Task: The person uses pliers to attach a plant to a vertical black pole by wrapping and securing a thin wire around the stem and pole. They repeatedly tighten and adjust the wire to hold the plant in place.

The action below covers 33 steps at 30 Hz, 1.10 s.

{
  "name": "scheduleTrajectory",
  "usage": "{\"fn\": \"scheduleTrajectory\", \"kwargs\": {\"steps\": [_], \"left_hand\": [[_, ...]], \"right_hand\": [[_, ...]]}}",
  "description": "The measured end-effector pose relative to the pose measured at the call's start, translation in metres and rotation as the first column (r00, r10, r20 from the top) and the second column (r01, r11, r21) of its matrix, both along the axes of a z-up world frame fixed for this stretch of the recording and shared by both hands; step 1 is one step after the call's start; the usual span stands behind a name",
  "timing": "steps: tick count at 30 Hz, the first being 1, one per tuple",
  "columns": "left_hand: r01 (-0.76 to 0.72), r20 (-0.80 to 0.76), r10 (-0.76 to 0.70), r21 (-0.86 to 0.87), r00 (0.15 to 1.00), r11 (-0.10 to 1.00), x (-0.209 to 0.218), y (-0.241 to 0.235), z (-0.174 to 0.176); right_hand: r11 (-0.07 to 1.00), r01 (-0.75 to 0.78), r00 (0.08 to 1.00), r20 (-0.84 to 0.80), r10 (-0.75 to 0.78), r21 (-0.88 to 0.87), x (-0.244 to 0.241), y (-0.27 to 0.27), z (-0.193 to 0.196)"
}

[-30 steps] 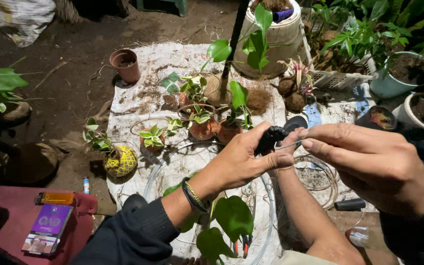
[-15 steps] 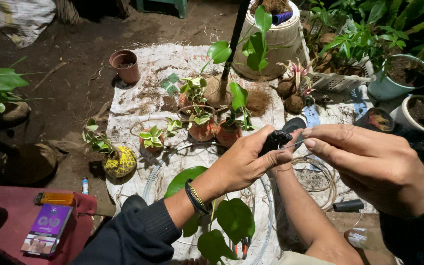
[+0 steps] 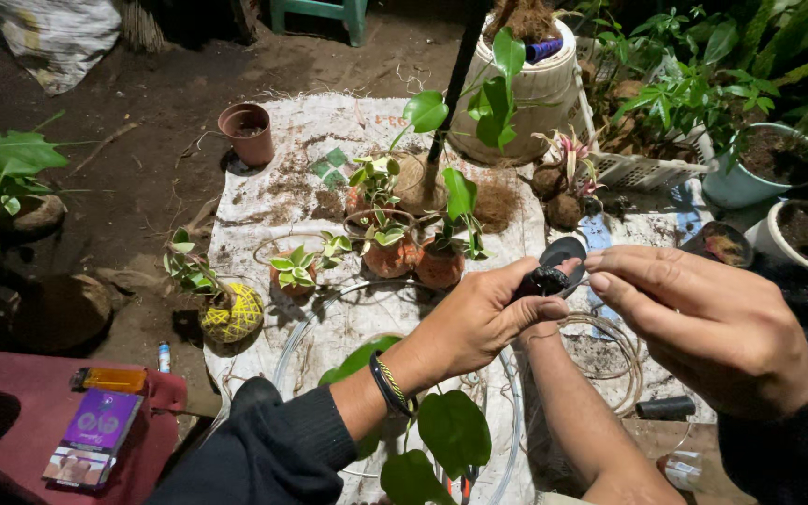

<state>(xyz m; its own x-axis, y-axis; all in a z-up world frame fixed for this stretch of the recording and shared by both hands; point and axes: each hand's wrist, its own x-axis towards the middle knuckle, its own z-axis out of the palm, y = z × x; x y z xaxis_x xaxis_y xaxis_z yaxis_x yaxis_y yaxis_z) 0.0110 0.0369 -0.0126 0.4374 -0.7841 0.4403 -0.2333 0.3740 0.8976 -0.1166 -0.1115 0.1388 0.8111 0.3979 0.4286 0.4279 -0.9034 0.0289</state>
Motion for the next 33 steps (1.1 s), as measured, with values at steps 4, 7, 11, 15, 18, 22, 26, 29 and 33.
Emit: {"fn": "scheduleTrajectory", "kwargs": {"steps": [4, 7, 11, 15, 18, 22, 26, 29, 33], "left_hand": [[0.082, -0.158, -0.085, -0.025, 0.984, 0.996, -0.004, -0.007, -0.006], [0.120, -0.227, -0.121, -0.019, 0.966, 0.993, -0.006, -0.010, -0.009], [0.075, -0.183, -0.078, -0.025, 0.980, 0.997, -0.007, -0.011, -0.008], [0.029, -0.111, -0.037, -0.068, 0.993, 0.997, -0.009, -0.009, -0.002], [0.025, -0.124, -0.023, 0.017, 0.992, 1.000, -0.010, -0.008, 0.000], [0.109, -0.194, -0.102, 0.029, 0.976, 0.994, -0.009, -0.009, 0.000], [0.125, -0.177, -0.116, 0.043, 0.977, 0.991, -0.007, -0.010, -0.001], [0.087, -0.083, -0.088, -0.023, 0.993, 0.996, -0.008, -0.009, 0.000], [0.004, 0.043, -0.006, 0.049, 0.999, 0.999, -0.008, -0.006, 0.007]], "right_hand": [[0.991, -0.069, 0.997, 0.037, 0.074, -0.119, 0.004, -0.003, 0.003], [0.983, -0.091, 0.994, 0.052, 0.100, -0.160, 0.006, -0.003, 0.004], [0.988, -0.029, 0.999, 0.007, 0.031, -0.152, 0.003, -0.007, 0.003], [0.983, 0.061, 0.998, -0.009, -0.063, -0.173, -0.001, -0.012, 0.000], [0.983, 0.113, 0.992, -0.038, -0.119, -0.143, -0.002, -0.013, -0.002], [0.994, 0.106, 0.993, -0.058, -0.105, 0.006, 0.000, -0.008, -0.003], [0.990, 0.085, 0.987, -0.147, -0.068, 0.109, 0.001, -0.002, -0.002], [0.982, 0.117, 0.970, -0.227, -0.081, 0.150, 0.005, -0.003, -0.004], [0.955, 0.238, 0.921, -0.353, -0.164, 0.179, 0.013, -0.006, -0.010]]}}
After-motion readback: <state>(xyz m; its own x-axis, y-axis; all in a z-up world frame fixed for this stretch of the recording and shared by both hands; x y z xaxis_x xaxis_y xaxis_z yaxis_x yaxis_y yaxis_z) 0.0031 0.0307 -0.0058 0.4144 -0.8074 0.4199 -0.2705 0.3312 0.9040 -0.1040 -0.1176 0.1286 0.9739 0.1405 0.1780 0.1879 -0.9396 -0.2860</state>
